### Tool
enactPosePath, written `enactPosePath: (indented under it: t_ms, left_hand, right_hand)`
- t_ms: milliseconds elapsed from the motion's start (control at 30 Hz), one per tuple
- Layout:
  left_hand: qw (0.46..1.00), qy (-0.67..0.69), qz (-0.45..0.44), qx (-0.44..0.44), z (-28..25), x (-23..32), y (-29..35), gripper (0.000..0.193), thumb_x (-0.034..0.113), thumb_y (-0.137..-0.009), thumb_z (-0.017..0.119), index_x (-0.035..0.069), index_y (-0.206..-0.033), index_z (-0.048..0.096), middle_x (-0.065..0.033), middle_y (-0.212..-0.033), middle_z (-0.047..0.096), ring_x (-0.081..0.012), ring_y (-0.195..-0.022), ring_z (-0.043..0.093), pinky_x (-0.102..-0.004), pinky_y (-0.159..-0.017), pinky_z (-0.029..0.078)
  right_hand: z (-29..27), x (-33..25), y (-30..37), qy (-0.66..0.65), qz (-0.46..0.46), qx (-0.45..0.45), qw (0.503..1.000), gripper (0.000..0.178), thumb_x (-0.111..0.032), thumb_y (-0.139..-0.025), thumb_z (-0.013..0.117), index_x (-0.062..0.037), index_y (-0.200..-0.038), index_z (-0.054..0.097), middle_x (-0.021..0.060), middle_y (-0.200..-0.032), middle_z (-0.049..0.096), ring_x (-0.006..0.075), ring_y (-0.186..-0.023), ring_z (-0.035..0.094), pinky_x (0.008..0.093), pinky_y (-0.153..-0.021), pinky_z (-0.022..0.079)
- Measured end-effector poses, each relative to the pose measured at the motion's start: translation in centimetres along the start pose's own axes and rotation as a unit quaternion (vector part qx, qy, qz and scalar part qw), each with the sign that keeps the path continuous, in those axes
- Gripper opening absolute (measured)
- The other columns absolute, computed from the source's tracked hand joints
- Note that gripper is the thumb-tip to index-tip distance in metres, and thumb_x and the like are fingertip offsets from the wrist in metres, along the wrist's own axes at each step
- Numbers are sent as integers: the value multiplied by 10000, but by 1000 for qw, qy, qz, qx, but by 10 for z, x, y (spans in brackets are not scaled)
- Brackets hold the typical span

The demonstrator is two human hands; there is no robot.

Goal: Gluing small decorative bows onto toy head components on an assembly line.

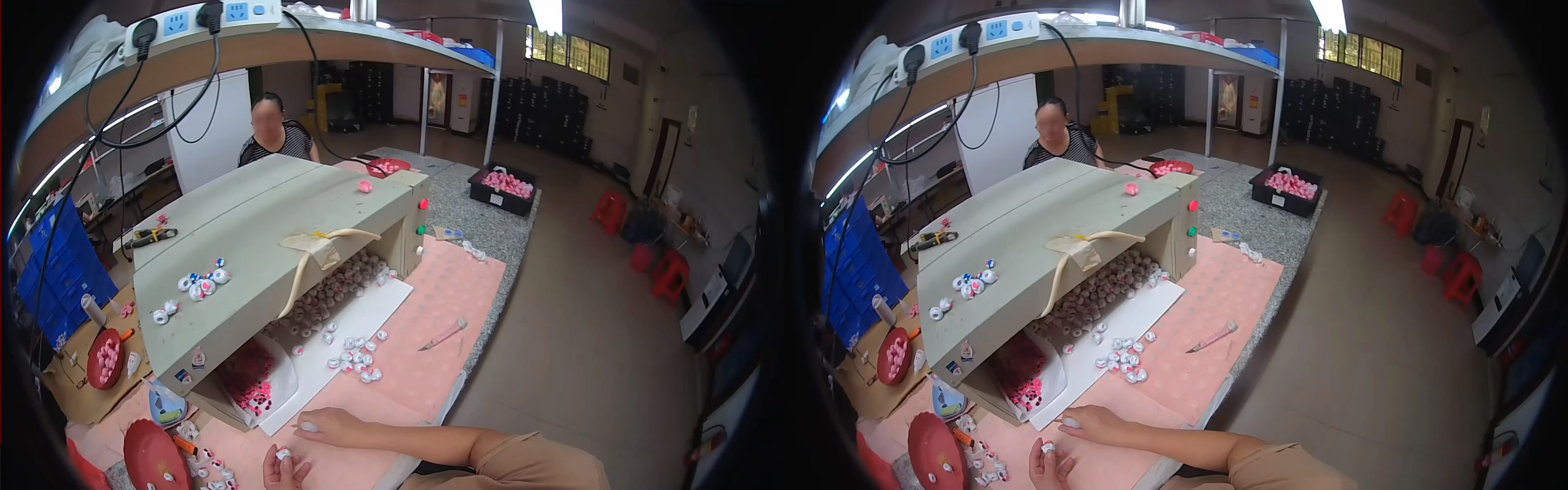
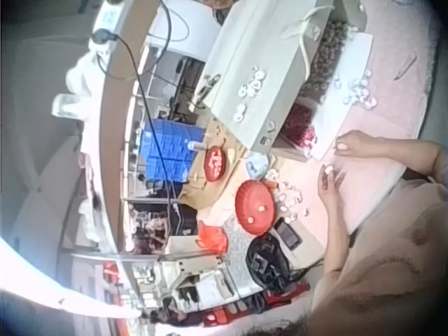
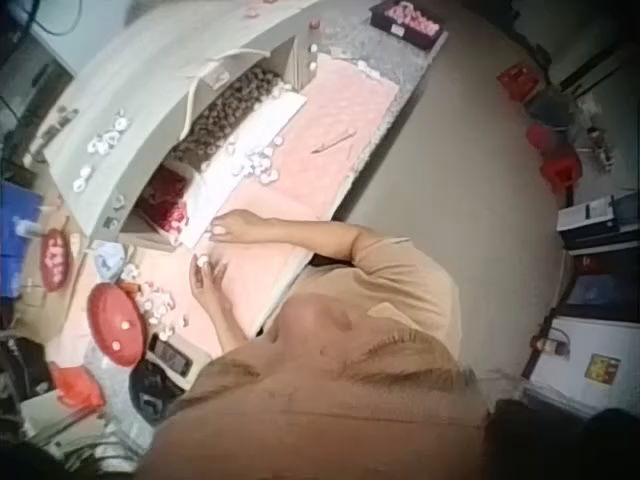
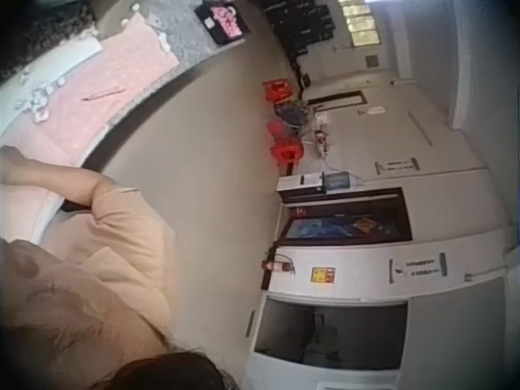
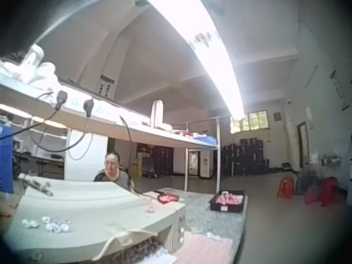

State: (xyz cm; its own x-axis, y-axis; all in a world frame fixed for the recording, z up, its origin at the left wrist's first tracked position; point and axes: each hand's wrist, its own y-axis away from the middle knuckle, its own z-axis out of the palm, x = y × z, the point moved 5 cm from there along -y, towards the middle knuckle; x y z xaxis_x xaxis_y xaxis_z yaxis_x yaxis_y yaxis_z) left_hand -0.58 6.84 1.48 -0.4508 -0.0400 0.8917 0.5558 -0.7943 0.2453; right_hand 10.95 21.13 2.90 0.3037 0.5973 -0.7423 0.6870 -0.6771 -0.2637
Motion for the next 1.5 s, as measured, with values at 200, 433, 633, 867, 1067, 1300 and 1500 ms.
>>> enactPosePath:
  t_ms: [200,433,633,867,1067,1300,1500]
  left_hand:
    - [1000,-19,-15,-11,9,-1,11,419,40,-915,578,-3,-1316,468,-121,-1149,539,-225,-952,590,-369,-761,592]
    - [999,-54,4,9,-17,-27,-9,306,-28,-865,603,-13,-1158,514,-123,-1052,610,-191,-922,634,-326,-723,604]
    - [990,-72,46,-111,2,-29,-21,354,-11,-880,625,-41,-1226,556,-132,-1106,630,-169,-988,627,-282,-847,543]
    - [987,-70,91,-116,-12,-35,-13,351,-12,-881,627,9,-1230,588,-110,-1162,604,-170,-1004,630,-269,-872,520]
    - [984,-76,92,-129,-9,-30,-11,343,-27,-881,617,25,-1220,606,-108,-1193,588,-180,-1037,622,-272,-872,524]
    - [979,-95,106,-147,-6,-24,-9,345,-72,-870,600,2,-1207,605,-115,-1247,547,-182,-1062,605,-278,-902,521]
    - [984,-43,110,-134,-9,-26,-12,294,-67,-867,610,-19,-1157,619,-100,-1246,544,-154,-1035,607,-259,-902,510]
  right_hand:
    - [3,14,7,-155,68,-14,985,275,-304,-882,652,-47,-958,589,123,-764,637,205,-686,625,366,-611,501]
    - [18,9,23,-474,221,-176,834,210,-247,-882,672,-70,-991,639,-7,-798,593,55,-659,514,218,-555,432]
    - [4,11,44,-525,311,-115,784,131,-123,-886,659,-67,-991,603,31,-862,642,98,-719,579,242,-615,471]
    - [31,10,46,-501,314,-156,791,135,-130,-887,660,-36,-970,608,40,-825,623,102,-703,578,238,-634,479]
    - [29,7,48,-475,308,-142,812,133,-118,-877,664,-23,-932,589,42,-797,605,107,-685,568,246,-633,476]
    - [27,8,44,-427,269,-147,850,120,-105,-874,659,-26,-916,578,38,-784,591,96,-685,562,238,-611,468]
    - [30,0,45,-410,208,-107,882,111,-51,-875,650,-42,-945,564,26,-853,581,86,-716,565,231,-648,489]
